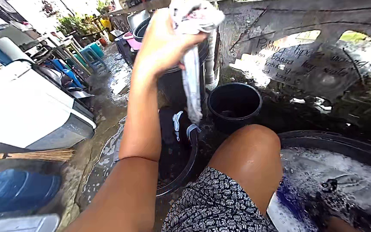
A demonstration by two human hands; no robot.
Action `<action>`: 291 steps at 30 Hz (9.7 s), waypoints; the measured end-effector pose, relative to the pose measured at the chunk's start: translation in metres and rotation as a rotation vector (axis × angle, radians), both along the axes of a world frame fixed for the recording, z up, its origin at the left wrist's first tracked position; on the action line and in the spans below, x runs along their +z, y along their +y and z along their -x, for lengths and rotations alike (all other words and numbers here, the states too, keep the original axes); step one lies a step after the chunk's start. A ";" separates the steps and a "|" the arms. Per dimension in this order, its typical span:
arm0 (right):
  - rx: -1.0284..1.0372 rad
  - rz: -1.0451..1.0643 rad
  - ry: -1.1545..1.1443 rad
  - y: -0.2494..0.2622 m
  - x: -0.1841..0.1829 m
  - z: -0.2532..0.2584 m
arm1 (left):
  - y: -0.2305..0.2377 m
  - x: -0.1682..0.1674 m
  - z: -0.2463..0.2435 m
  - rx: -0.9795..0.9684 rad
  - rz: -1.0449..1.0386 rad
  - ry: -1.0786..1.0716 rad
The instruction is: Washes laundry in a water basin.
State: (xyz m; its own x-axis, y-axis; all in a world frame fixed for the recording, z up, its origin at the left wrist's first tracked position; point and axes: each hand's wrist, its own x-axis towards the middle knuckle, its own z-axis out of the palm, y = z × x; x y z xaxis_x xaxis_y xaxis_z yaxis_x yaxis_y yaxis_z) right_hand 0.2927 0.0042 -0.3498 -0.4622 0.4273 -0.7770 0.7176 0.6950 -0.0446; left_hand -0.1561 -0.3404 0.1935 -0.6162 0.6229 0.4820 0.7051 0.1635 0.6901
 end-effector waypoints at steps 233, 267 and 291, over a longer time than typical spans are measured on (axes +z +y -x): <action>-0.689 -0.081 0.904 0.067 0.131 0.076 | 0.352 -0.218 -0.140 -1.045 1.178 0.478; -0.666 -0.161 0.113 -0.003 -0.047 0.125 | 0.344 -0.204 -0.123 -1.017 1.123 0.520; -0.279 -0.236 1.563 0.051 0.373 0.085 | 0.352 -0.217 -0.134 -1.047 0.896 0.337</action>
State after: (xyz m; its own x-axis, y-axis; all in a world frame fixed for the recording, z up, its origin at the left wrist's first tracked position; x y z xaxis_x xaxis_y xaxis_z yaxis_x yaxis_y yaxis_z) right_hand 0.2079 0.0556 0.0237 -0.5922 0.6666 0.4527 0.1728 0.6539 -0.7366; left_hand -0.0224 0.0118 -0.0231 0.3766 0.8815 -0.2846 0.8791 -0.2432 0.4100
